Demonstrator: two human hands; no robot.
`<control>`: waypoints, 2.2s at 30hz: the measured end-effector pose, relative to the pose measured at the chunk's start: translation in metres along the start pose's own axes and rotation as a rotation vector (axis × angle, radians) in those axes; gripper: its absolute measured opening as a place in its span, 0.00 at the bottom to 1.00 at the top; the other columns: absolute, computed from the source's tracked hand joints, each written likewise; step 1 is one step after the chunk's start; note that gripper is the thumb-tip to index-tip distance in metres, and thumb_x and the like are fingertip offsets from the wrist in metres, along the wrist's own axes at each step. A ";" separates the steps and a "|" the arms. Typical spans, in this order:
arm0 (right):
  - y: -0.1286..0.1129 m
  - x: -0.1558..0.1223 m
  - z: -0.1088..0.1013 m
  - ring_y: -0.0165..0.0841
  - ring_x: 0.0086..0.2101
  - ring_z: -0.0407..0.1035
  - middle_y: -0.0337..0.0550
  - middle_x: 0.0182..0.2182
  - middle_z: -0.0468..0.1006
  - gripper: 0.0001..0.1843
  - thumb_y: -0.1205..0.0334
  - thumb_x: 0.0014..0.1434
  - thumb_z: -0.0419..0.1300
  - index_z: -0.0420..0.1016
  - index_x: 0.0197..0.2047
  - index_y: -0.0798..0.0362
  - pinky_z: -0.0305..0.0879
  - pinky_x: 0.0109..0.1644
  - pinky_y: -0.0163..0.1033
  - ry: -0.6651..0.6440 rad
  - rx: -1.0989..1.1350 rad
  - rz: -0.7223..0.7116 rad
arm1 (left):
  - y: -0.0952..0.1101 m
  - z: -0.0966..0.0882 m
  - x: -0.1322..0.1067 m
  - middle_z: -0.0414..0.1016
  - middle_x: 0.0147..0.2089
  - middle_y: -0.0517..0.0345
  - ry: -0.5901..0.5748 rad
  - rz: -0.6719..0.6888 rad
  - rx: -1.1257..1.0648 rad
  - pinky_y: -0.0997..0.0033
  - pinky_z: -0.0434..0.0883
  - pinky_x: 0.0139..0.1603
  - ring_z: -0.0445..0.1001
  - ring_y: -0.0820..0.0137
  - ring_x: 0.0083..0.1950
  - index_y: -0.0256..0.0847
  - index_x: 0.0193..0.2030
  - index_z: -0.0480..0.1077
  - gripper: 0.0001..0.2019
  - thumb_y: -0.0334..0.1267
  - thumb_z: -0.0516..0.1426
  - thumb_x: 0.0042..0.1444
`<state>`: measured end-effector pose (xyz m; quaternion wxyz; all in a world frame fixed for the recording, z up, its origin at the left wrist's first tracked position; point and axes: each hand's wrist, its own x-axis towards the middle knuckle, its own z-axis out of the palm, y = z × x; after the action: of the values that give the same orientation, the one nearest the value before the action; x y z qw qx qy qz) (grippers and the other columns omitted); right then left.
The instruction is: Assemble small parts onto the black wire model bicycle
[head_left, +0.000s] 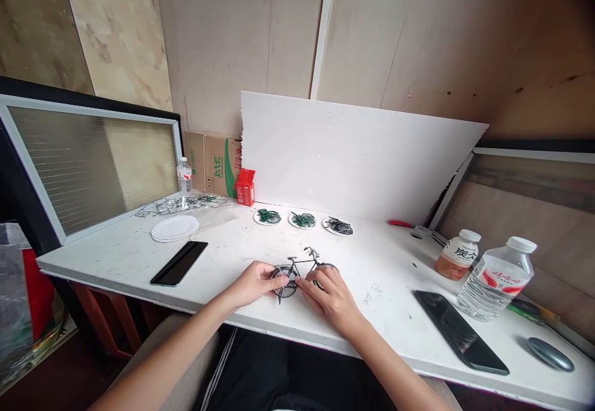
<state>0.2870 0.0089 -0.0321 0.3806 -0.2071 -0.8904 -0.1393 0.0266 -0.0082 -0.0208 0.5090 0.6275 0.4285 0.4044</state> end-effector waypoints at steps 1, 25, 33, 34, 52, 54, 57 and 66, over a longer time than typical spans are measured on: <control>0.001 -0.001 0.001 0.41 0.40 0.74 0.45 0.42 0.82 0.21 0.68 0.73 0.61 0.75 0.65 0.40 0.70 0.45 0.50 0.004 -0.006 0.004 | 0.000 0.002 0.000 0.76 0.31 0.57 -0.002 0.002 -0.002 0.60 0.76 0.45 0.73 0.63 0.37 0.40 0.32 0.80 0.22 0.60 0.68 0.56; 0.008 0.004 0.008 0.37 0.40 0.72 0.41 0.35 0.82 0.07 0.70 0.70 0.66 0.74 0.48 0.51 0.57 0.45 0.44 0.239 -0.217 0.068 | 0.002 0.017 -0.004 0.86 0.51 0.41 0.084 -0.130 -0.267 0.54 0.78 0.55 0.82 0.52 0.54 0.36 0.47 0.85 0.25 0.56 0.73 0.53; 0.005 0.005 0.007 0.37 0.42 0.75 0.41 0.35 0.83 0.08 0.71 0.71 0.65 0.73 0.50 0.51 0.59 0.46 0.44 0.235 -0.194 0.040 | -0.008 0.021 -0.001 0.84 0.53 0.42 0.137 -0.182 -0.525 0.56 0.77 0.54 0.82 0.55 0.55 0.40 0.57 0.78 0.28 0.42 0.76 0.50; 0.005 0.005 0.007 0.37 0.42 0.75 0.41 0.35 0.83 0.08 0.71 0.71 0.65 0.73 0.50 0.52 0.59 0.46 0.44 0.230 -0.192 0.036 | -0.009 0.020 0.000 0.84 0.53 0.43 0.138 -0.191 -0.521 0.56 0.77 0.54 0.82 0.55 0.55 0.41 0.61 0.76 0.31 0.41 0.76 0.50; 0.012 -0.003 0.014 0.40 0.43 0.70 0.47 0.42 0.81 0.15 0.70 0.75 0.58 0.74 0.61 0.50 0.66 0.47 0.46 0.019 0.022 0.064 | -0.012 0.010 0.004 0.86 0.52 0.43 0.114 -0.181 -0.380 0.62 0.73 0.55 0.81 0.56 0.55 0.38 0.47 0.83 0.25 0.49 0.78 0.46; 0.012 -0.002 0.015 0.40 0.43 0.70 0.48 0.41 0.81 0.14 0.70 0.75 0.58 0.75 0.60 0.51 0.67 0.47 0.46 0.027 0.028 0.060 | -0.013 0.010 0.004 0.86 0.51 0.43 0.121 -0.180 -0.405 0.62 0.73 0.55 0.82 0.57 0.54 0.37 0.46 0.82 0.25 0.48 0.79 0.44; 0.012 -0.001 0.015 0.40 0.42 0.69 0.47 0.40 0.81 0.13 0.71 0.74 0.58 0.76 0.57 0.51 0.67 0.46 0.46 0.051 0.032 0.055 | -0.013 0.009 0.005 0.86 0.51 0.44 0.120 -0.163 -0.415 0.61 0.73 0.57 0.82 0.57 0.54 0.38 0.49 0.81 0.28 0.46 0.79 0.44; 0.008 0.001 0.012 0.40 0.44 0.70 0.48 0.41 0.82 0.15 0.71 0.72 0.58 0.78 0.59 0.51 0.69 0.49 0.46 0.011 0.044 0.081 | -0.014 0.011 0.005 0.86 0.50 0.43 0.181 -0.089 -0.421 0.55 0.70 0.62 0.81 0.55 0.54 0.36 0.46 0.82 0.22 0.44 0.77 0.48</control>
<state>0.2833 0.0212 -0.0386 0.3954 -0.2339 -0.8820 -0.1052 0.0373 -0.0048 -0.0362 0.6055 0.4491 0.4060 0.5165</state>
